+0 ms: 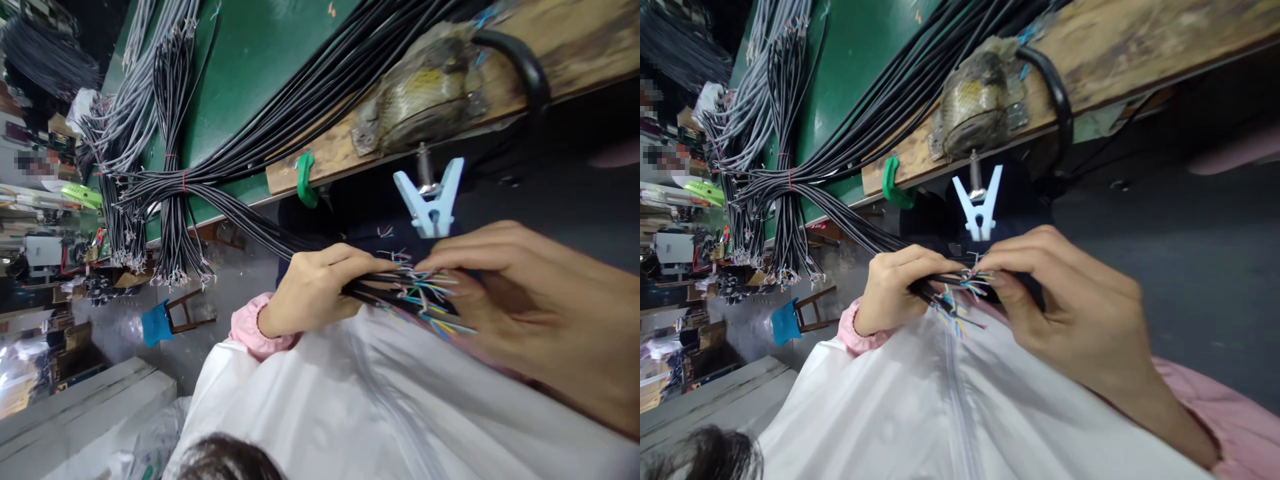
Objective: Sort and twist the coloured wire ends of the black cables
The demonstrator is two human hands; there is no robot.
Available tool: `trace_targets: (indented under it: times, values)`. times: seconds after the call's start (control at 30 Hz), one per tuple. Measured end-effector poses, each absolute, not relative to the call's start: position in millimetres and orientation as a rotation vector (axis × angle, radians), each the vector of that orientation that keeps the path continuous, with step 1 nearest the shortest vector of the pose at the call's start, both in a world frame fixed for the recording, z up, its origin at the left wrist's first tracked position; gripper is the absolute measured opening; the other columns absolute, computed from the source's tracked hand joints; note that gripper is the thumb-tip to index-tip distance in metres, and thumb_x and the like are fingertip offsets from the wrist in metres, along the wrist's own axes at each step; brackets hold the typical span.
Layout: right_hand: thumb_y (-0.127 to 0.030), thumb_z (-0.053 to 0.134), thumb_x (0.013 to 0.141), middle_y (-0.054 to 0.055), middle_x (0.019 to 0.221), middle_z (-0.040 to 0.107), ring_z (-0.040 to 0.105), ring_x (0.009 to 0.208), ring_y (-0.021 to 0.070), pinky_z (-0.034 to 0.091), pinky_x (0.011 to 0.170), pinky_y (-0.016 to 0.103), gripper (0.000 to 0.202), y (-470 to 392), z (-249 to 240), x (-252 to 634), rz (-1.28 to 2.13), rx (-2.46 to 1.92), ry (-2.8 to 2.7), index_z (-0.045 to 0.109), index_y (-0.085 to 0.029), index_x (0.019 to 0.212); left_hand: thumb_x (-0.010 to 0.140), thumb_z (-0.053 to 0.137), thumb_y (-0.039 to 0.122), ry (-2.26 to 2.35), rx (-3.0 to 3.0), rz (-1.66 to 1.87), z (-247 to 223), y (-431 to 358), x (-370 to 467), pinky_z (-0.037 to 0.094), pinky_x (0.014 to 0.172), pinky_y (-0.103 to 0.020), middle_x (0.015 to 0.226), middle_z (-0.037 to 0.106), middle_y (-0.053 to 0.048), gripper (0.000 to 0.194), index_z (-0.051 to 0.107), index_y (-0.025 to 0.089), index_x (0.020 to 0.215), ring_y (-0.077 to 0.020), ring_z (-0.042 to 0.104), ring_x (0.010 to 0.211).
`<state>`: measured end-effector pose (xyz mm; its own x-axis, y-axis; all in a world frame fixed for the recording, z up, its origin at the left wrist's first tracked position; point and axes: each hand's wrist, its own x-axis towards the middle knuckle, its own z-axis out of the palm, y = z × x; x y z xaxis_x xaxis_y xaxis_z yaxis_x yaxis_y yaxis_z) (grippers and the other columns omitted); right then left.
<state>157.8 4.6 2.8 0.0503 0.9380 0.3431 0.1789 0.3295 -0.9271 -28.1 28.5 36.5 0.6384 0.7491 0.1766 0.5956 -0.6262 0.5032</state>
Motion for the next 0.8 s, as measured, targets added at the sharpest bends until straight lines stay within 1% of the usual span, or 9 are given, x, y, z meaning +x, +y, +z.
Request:
trace_targets:
  times: [0.07,0.1,0.23,0.33,0.43,0.5,0.57,0.7,0.8]
  values:
    - [-0.046,0.064,0.092,0.003,0.070,0.066,0.062,0.062,0.0170,0.047,0.055,0.031,0.022,10,5,164,1.037,-1.003,-1.369,0.065,-0.031,0.075,0.089,0.062,0.015,0.984,2.385,0.773,37,30,-26,0.057,0.063,-0.019,0.081,0.074,-0.002,0.014,0.075,0.015,0.094,-0.0098,0.070,0.070]
    - [-0.053,0.065,0.090,0.004,0.069,0.065,0.062,0.062,0.0174,0.048,0.054,0.032,0.029,14,5,167,1.148,-0.964,-1.328,0.066,-0.031,0.072,0.090,0.062,0.021,0.959,2.334,0.904,34,30,-24,0.056,0.058,-0.019,0.075,0.073,-0.002,0.014,0.074,0.015,0.088,-0.0096,0.068,0.064]
    - [-0.070,0.073,0.075,0.006,0.066,0.065,0.063,0.062,0.0186,0.051,0.054,0.032,0.044,31,-9,171,1.514,-0.920,-1.221,0.069,-0.028,0.065,0.094,0.062,0.043,1.012,2.227,1.163,20,28,-13,0.047,0.043,-0.020,0.061,0.068,0.000,0.032,0.071,0.019,0.075,-0.0078,0.058,0.049]
    - [-0.077,0.078,0.064,0.006,0.066,0.065,0.060,0.059,0.0164,0.052,0.053,0.031,0.052,47,-17,166,1.540,-1.027,-1.026,0.070,-0.025,0.066,0.092,0.061,0.057,1.148,2.206,1.314,17,27,-4,0.042,0.037,-0.020,0.054,0.064,0.003,0.042,0.069,0.022,0.069,-0.0063,0.053,0.042]
    - [-0.084,0.074,0.060,0.006,0.070,0.067,0.061,0.061,0.0165,0.056,0.058,0.033,0.060,61,-10,156,1.606,-0.961,-0.813,0.070,-0.024,0.067,0.091,0.064,0.055,1.197,2.170,1.462,20,29,3,0.040,0.036,-0.019,0.052,0.062,0.005,0.040,0.067,0.022,0.067,-0.0050,0.050,0.040]
    - [-0.084,0.073,0.061,0.006,0.075,0.069,0.064,0.066,0.0175,0.059,0.062,0.033,0.060,66,-1,149,1.707,-0.890,-0.745,0.071,-0.025,0.069,0.087,0.073,0.047,1.135,2.158,1.513,22,31,5,0.040,0.036,-0.019,0.054,0.064,0.005,0.033,0.067,0.020,0.068,-0.0047,0.051,0.041]
    - [-0.080,0.076,0.061,0.004,0.073,0.066,0.063,0.065,0.0171,0.058,0.061,0.033,0.057,68,5,144,1.754,-0.856,-0.686,0.067,-0.024,0.066,0.083,0.077,0.048,1.157,2.138,1.480,21,31,5,0.041,0.037,-0.020,0.055,0.065,0.004,0.034,0.066,0.019,0.067,-0.0055,0.051,0.041]
    - [-0.081,0.075,0.061,0.001,0.062,0.054,0.056,0.058,0.0150,0.053,0.053,0.029,0.061,69,8,138,1.781,-0.822,-0.644,0.056,-0.023,0.058,0.081,0.071,0.064,1.363,2.039,1.348,6,27,8,0.047,0.040,-0.026,0.053,0.063,0.002,0.048,0.064,0.021,0.061,-0.0087,0.051,0.042]
    - [-0.084,0.066,0.067,0.002,0.058,0.052,0.053,0.051,0.0155,0.047,0.042,0.029,0.062,69,13,137,1.702,-0.881,-0.756,0.056,-0.023,0.059,0.083,0.070,0.062,1.397,2.059,1.446,0,28,13,0.047,0.042,-0.026,0.053,0.063,0.002,0.045,0.065,0.022,0.063,-0.0088,0.052,0.043]
